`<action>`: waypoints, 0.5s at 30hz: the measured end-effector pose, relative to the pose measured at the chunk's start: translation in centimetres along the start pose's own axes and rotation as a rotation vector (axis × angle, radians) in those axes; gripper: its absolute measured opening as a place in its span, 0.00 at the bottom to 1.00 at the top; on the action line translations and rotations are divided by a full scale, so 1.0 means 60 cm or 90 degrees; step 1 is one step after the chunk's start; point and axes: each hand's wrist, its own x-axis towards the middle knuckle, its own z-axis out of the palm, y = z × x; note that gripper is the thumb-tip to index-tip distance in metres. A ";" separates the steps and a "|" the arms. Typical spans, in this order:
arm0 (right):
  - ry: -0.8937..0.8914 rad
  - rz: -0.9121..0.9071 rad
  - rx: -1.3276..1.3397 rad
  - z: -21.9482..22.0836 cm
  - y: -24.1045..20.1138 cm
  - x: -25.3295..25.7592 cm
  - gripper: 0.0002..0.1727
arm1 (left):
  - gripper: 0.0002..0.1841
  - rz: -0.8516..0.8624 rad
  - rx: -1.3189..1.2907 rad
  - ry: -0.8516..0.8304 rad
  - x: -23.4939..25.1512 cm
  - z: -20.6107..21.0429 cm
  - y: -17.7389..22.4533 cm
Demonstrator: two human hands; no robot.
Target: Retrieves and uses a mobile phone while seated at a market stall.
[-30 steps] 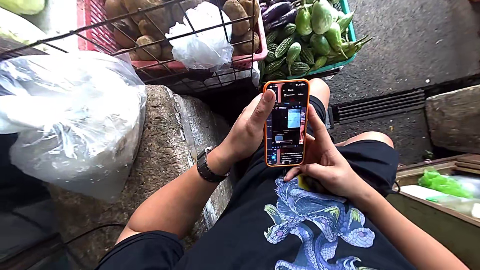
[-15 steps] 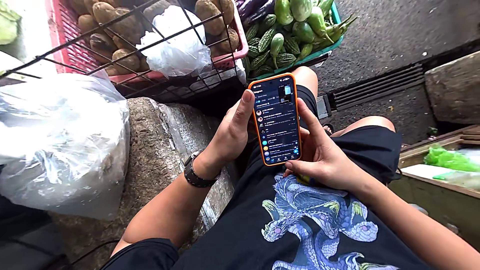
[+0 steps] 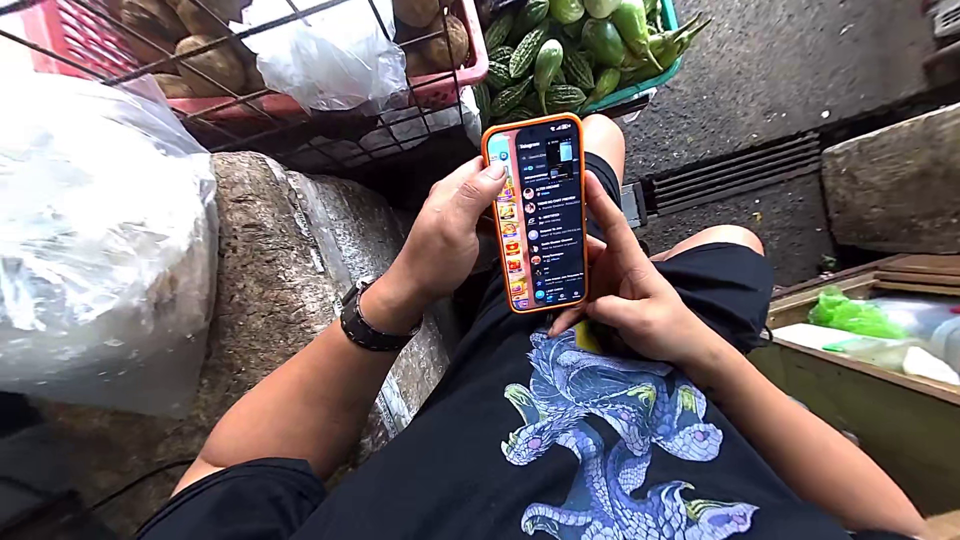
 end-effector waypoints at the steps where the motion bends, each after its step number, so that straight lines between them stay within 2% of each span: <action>1: -0.001 -0.002 0.005 0.000 0.001 -0.001 0.62 | 0.23 0.001 0.002 -0.002 0.000 0.000 -0.001; 15: 0.028 -0.019 -0.015 0.008 -0.001 -0.003 0.61 | 0.25 0.009 -0.004 -0.013 0.000 -0.002 -0.004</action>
